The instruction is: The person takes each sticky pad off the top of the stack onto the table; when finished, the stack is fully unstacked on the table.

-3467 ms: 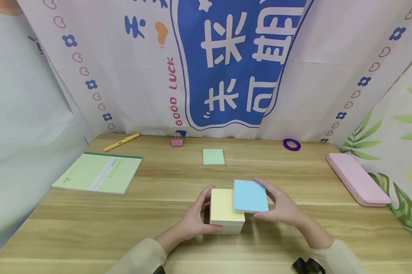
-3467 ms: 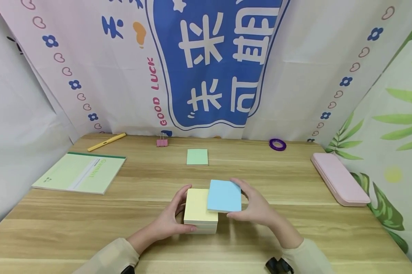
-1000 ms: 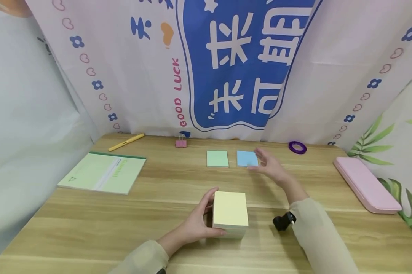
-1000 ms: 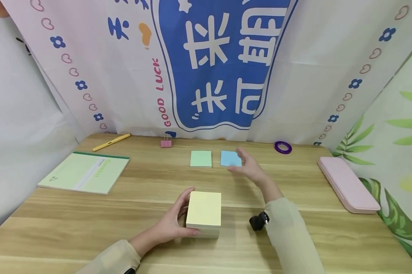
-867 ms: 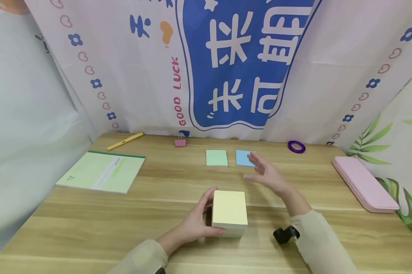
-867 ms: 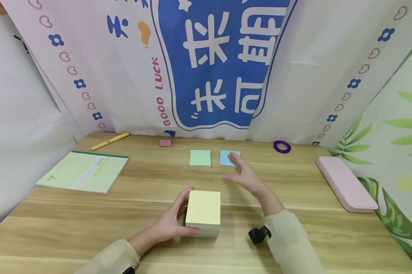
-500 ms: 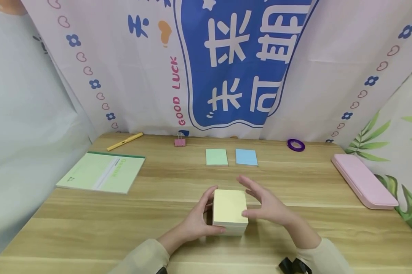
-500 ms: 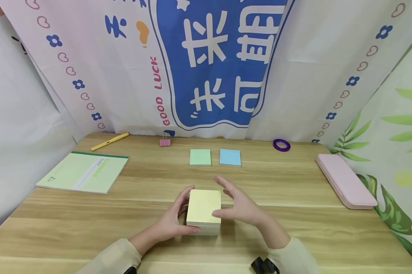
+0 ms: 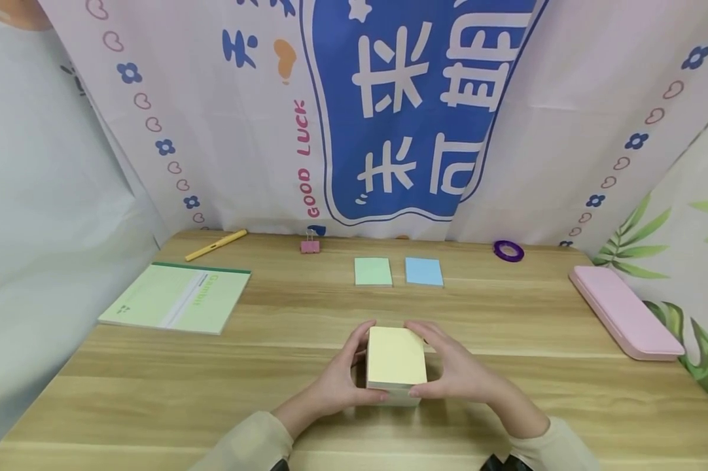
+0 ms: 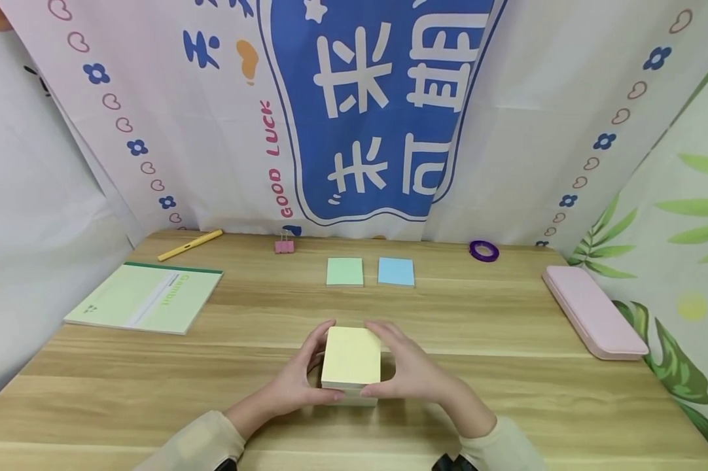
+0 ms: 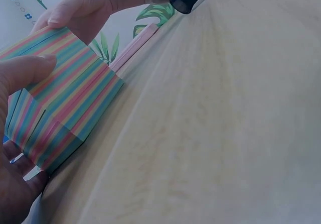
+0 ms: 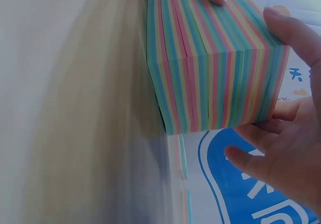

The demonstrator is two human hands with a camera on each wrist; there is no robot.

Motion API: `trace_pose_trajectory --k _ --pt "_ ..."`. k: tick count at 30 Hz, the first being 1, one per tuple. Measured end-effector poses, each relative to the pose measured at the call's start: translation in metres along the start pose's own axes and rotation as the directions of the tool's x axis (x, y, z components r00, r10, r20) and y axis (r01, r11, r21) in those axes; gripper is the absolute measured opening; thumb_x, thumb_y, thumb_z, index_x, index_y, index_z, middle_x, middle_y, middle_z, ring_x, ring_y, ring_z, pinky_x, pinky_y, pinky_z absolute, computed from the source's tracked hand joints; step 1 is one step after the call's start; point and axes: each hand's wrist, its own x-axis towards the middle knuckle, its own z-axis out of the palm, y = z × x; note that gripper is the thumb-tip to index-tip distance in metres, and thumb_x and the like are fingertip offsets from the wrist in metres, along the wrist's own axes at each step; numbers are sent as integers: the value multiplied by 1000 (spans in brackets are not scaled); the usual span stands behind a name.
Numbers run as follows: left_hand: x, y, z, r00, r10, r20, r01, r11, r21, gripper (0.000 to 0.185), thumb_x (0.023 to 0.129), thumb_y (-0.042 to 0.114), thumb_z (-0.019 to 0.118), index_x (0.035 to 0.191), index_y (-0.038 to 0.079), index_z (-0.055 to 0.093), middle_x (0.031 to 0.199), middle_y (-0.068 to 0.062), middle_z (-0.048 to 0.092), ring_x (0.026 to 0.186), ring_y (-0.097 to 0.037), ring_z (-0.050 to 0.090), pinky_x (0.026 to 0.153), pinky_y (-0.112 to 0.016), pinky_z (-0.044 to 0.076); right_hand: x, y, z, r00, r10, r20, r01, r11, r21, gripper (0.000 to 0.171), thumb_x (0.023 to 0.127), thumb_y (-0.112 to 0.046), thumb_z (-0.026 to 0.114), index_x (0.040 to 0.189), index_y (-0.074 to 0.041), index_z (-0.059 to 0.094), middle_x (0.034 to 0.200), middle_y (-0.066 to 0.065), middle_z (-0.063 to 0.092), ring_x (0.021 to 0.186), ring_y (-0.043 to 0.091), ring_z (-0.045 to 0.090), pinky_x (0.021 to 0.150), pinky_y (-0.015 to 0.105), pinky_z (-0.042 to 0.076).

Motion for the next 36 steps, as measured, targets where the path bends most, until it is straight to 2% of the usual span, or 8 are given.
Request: trace_pose_trajectory --k 8,17,20,24,27,32,36 --pt "0 0 1 1000 1 -3 -1 1000 -9 95 62 1 75 135 9 15 119 -12 38 110 -28 37 90 -50 27 -1 1 2 1000 20 -18 -21 998 -62 95 60 -44 73 133 -5 27 130 10 34 114 29 35 85 52 31" --pt "0 2 1 1000 -12 -4 12 1000 3 93 63 3 74 135 10 16 122 -12 37 112 -27 35 92 -48 25 -6 5 -6 998 58 -18 -58 997 -47 91 61 -44 73 133 -9 30 128 7 37 112 26 38 85 49 33" --pt "0 3 1 1000 -20 -3 20 1000 11 93 63 3 74 135 9 16 122 -11 37 112 -26 35 92 -48 24 -11 9 -12 997 68 -33 -66 997 48 89 61 -36 76 132 -6 30 127 9 38 113 26 38 88 47 32" --pt "0 4 1 1000 -28 -11 28 999 22 93 62 3 75 135 8 17 121 -12 38 111 -25 35 93 -47 25 -17 15 -20 997 46 -60 -33 978 207 87 62 -20 78 130 3 29 127 16 35 114 30 36 92 35 30" --pt "0 2 2 1000 -26 -12 26 999 22 93 62 4 75 135 7 17 120 -12 39 111 -26 36 92 -47 25 -21 19 -29 995 56 -76 -35 966 255 85 63 -14 76 129 8 27 127 22 33 114 34 35 91 28 30" --pt "1 -15 2 1000 -27 -12 28 998 59 96 63 13 77 136 16 15 120 -7 39 110 -23 37 92 -46 26 -18 34 -53 984 160 -80 -129 943 306 87 66 -10 74 132 8 21 132 26 24 117 35 30 91 29 27" --pt "1 -28 1 999 -52 0 51 997 64 97 63 23 77 136 26 14 121 -2 39 109 -19 38 92 -43 26 -9 57 -76 966 243 -92 -189 901 390 85 70 -5 70 133 9 14 133 28 19 119 37 25 89 26 31"
